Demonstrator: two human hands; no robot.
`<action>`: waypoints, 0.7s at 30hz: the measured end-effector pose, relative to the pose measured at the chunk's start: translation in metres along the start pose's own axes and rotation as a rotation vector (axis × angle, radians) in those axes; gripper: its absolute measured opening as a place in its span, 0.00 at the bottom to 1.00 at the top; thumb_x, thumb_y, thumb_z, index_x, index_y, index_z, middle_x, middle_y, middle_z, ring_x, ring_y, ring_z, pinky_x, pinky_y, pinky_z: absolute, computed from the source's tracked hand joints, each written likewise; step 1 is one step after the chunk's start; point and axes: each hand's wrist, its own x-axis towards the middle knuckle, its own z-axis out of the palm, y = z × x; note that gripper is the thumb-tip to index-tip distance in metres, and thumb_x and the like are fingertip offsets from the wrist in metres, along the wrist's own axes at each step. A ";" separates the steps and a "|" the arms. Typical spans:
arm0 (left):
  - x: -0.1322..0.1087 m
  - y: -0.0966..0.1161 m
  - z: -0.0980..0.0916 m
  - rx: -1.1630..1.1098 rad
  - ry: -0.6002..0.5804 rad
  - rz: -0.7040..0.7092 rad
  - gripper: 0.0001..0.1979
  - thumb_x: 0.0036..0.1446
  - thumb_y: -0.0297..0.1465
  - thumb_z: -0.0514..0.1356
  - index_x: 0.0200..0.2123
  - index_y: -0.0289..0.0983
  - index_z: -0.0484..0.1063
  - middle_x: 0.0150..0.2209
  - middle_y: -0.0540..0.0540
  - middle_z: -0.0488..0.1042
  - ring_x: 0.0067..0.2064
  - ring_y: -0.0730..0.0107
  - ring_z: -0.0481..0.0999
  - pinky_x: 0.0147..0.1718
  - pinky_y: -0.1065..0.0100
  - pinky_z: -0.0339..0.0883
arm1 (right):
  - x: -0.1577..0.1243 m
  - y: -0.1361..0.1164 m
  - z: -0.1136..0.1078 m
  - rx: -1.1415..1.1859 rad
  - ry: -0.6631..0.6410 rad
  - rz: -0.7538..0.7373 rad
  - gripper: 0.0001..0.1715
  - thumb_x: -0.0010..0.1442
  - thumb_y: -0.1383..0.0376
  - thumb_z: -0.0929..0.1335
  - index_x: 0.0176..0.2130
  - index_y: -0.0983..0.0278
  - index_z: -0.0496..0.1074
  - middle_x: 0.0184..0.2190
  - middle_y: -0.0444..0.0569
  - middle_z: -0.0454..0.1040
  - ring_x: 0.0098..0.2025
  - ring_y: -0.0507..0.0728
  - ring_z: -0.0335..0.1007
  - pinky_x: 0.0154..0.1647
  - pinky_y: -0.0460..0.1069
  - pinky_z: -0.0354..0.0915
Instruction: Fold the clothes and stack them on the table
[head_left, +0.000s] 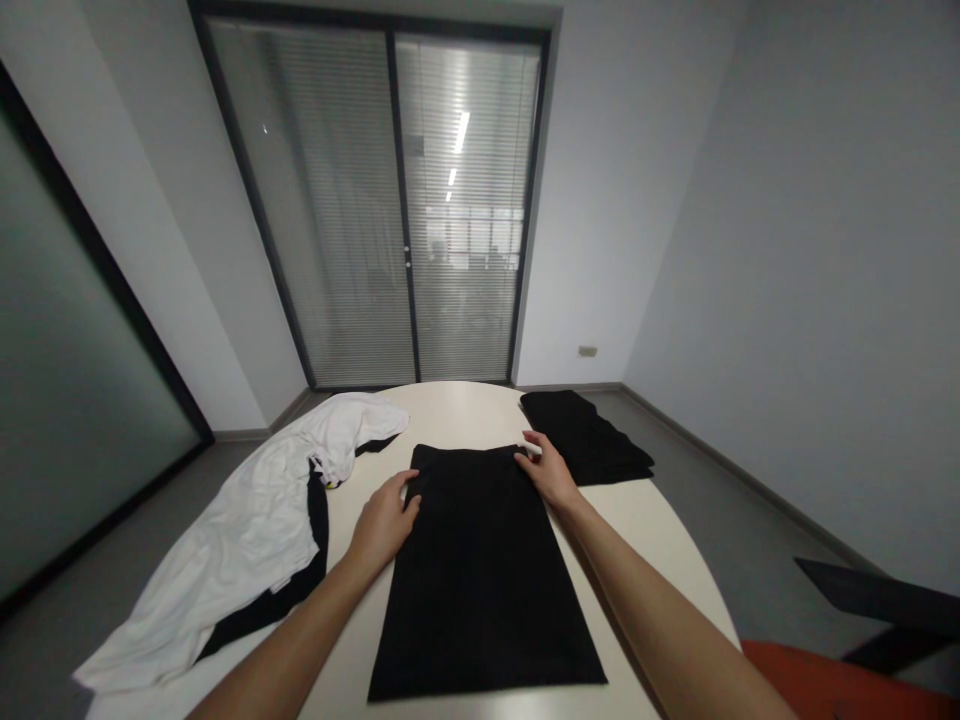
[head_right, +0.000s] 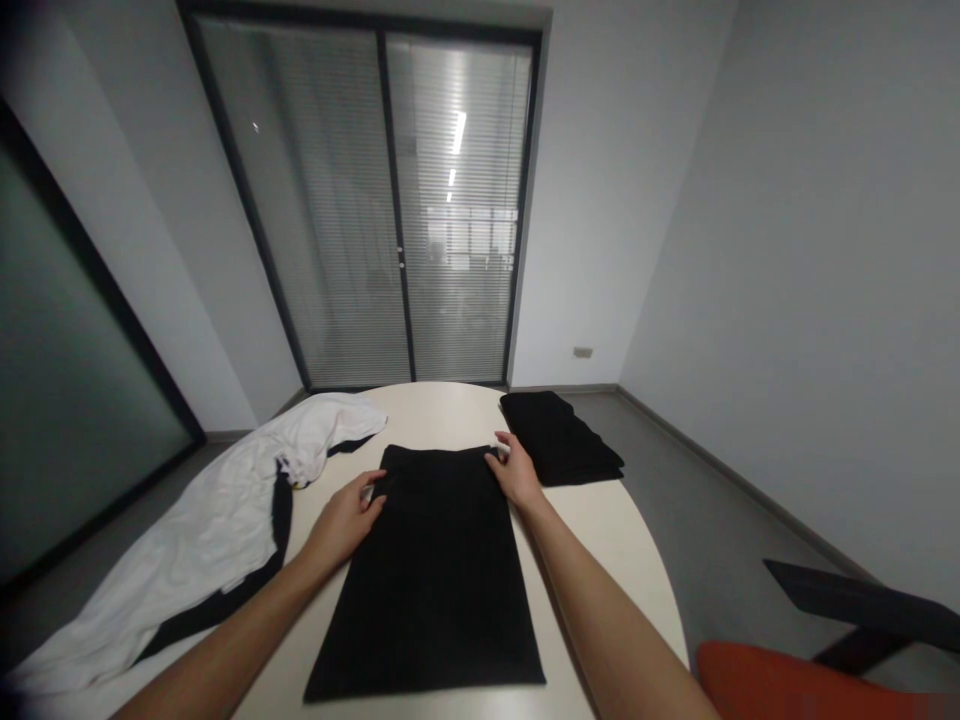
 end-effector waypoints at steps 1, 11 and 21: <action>0.000 -0.001 0.001 0.005 0.005 0.006 0.18 0.60 0.28 0.59 0.54 0.38 0.70 0.39 0.45 0.76 0.37 0.65 0.75 0.39 0.66 0.67 | -0.001 0.000 0.000 -0.028 -0.018 -0.013 0.29 0.55 0.61 0.71 0.56 0.59 0.68 0.55 0.53 0.72 0.44 0.57 0.74 0.51 0.56 0.69; -0.013 0.015 -0.011 0.157 0.090 0.297 0.16 0.62 0.33 0.57 0.53 0.39 0.69 0.61 0.40 0.64 0.60 0.54 0.66 0.58 0.54 0.64 | -0.020 -0.046 -0.005 -0.539 -0.136 -0.233 0.17 0.62 0.62 0.67 0.49 0.62 0.77 0.63 0.55 0.63 0.61 0.62 0.63 0.65 0.58 0.58; -0.021 0.025 -0.004 0.144 -0.145 0.356 0.20 0.63 0.34 0.57 0.56 0.36 0.71 0.62 0.37 0.68 0.64 0.52 0.65 0.63 0.50 0.58 | -0.053 -0.067 -0.002 -0.708 -0.435 -0.195 0.39 0.62 0.45 0.66 0.64 0.62 0.66 0.65 0.58 0.63 0.65 0.68 0.59 0.65 0.61 0.56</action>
